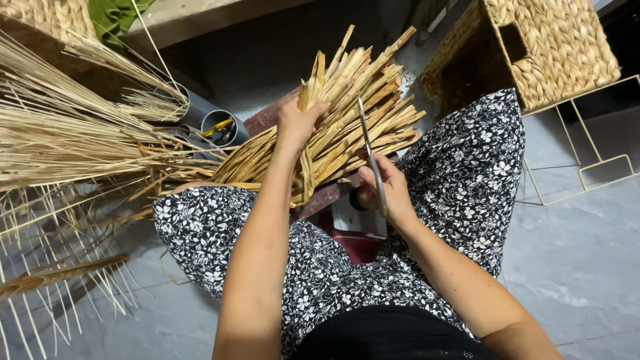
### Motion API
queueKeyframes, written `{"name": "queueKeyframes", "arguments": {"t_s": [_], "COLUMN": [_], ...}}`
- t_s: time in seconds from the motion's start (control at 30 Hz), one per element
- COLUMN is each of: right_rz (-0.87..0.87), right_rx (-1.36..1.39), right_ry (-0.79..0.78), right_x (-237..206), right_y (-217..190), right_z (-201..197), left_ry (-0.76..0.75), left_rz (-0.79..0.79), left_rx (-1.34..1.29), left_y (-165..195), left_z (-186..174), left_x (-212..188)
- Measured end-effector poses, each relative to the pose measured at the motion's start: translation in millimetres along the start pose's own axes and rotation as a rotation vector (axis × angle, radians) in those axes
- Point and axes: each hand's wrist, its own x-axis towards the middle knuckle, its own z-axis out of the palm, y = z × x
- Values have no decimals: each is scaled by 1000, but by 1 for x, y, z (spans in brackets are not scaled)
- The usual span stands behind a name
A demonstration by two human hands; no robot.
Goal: The person sits on the floor with a bundle of dried palm leaves across their lap and trims the leaflets with scissors. They sort through the bundle, cut off unwanted strips, and set trimmed pieces aside while holding the remaining bundle steady.
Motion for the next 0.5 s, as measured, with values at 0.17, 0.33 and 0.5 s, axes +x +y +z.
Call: {"name": "queueKeyframes", "arguments": {"t_s": [0.17,0.33,0.5], "right_rz": [-208,-398,-394], "right_rx": [-156,-153,-240], "right_ry": [10,-37,35], "right_x": [-11,-20,-28], "right_y": [-18,-32,-36], "right_z": [-6,-9,-12], "left_ry": [-156,-277,-361], "left_rz": [-94,-130,-48], "left_rx": [-127,-191,-246], "left_y": [42,58,55], "left_z": [-23,-37,-36], "left_x": [-52,-92,-114]}}
